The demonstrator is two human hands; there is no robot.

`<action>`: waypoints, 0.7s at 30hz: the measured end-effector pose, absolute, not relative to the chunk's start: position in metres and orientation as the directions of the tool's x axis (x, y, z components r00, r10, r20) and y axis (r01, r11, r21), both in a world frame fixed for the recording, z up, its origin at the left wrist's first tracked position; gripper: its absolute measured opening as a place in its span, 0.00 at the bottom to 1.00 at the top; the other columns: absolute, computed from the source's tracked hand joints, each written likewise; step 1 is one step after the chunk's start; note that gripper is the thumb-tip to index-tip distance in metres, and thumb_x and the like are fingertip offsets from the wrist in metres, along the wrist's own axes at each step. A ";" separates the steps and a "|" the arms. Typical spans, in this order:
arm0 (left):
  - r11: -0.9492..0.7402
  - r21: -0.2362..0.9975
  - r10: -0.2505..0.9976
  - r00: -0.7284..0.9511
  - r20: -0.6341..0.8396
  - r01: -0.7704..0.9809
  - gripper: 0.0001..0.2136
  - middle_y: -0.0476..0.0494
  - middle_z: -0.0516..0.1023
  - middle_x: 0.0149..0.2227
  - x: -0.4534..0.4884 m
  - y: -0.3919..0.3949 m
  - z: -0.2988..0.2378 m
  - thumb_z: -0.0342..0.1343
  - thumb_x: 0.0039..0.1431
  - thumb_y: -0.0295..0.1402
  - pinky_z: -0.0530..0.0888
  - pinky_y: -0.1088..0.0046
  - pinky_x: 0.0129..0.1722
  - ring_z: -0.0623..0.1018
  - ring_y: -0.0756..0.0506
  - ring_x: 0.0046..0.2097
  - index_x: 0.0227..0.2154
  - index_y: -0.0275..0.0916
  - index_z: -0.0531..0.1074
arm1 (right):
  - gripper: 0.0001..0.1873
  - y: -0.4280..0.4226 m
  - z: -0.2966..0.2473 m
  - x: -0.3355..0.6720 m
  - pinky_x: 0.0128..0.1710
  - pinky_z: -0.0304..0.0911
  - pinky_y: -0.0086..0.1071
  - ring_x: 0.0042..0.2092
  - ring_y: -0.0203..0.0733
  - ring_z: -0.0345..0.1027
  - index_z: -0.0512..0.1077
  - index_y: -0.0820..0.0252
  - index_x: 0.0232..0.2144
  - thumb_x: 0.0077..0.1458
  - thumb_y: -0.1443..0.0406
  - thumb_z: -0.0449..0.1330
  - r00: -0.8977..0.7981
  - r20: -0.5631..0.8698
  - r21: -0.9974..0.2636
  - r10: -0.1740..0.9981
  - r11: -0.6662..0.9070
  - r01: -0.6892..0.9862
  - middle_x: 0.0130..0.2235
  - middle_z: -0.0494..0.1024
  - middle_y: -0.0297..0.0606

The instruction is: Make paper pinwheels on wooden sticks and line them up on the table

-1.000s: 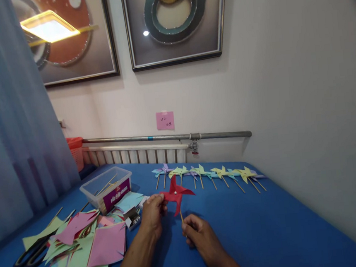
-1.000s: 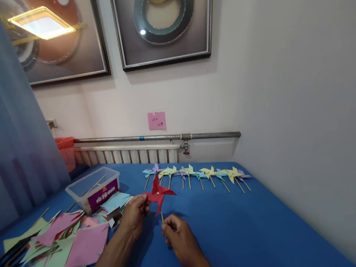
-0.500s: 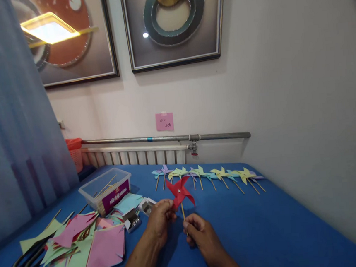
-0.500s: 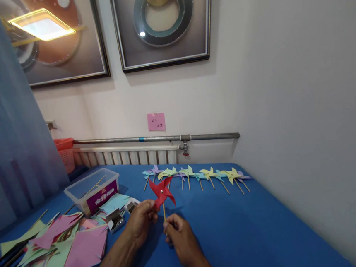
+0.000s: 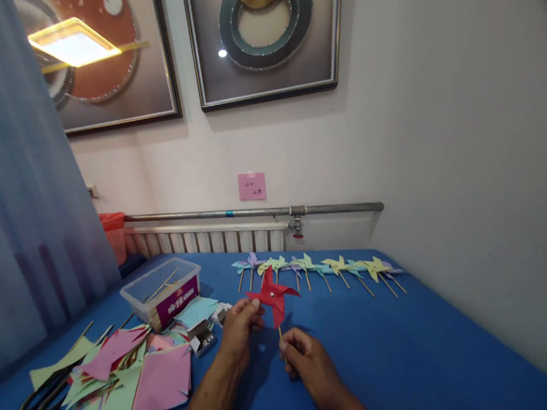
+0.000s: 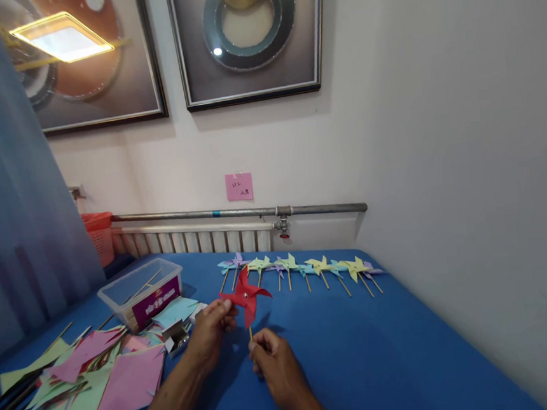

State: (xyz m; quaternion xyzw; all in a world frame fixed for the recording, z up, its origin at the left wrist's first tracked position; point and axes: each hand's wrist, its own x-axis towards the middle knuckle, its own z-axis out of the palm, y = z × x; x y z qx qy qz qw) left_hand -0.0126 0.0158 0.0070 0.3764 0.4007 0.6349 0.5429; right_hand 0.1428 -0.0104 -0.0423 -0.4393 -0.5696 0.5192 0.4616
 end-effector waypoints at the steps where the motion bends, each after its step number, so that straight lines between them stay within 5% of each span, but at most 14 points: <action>1: -0.120 0.913 0.984 -0.167 0.058 -0.390 0.19 0.45 0.78 0.27 -0.016 0.017 0.009 0.70 0.44 0.47 0.65 0.74 0.27 0.72 0.51 0.25 0.27 0.36 0.75 | 0.15 -0.011 -0.042 0.143 0.25 0.55 0.29 0.24 0.33 0.61 0.67 0.56 0.27 0.54 0.52 0.60 -0.196 0.073 -0.996 0.978 0.081 0.034 0.24 0.68 0.27; 7: -0.145 0.905 0.962 -0.269 0.035 -0.401 0.17 0.53 0.68 0.18 -0.027 0.023 0.013 0.70 0.41 0.43 0.64 0.75 0.24 0.67 0.52 0.21 0.20 0.38 0.68 | 0.14 -0.016 -0.039 0.144 0.28 0.57 0.29 0.25 0.34 0.62 0.67 0.56 0.28 0.56 0.53 0.59 -0.244 0.104 -0.988 0.964 0.129 0.088 0.24 0.67 0.27; 21: 0.032 0.965 0.999 0.021 -0.028 -0.260 0.09 0.47 0.74 0.21 0.001 0.010 0.000 0.62 0.42 0.38 0.61 0.73 0.26 0.68 0.50 0.21 0.18 0.39 0.72 | 0.14 -0.011 -0.038 0.147 0.26 0.56 0.29 0.24 0.34 0.61 0.68 0.55 0.29 0.54 0.53 0.60 -0.168 0.095 -0.990 0.981 0.111 0.088 0.23 0.67 0.27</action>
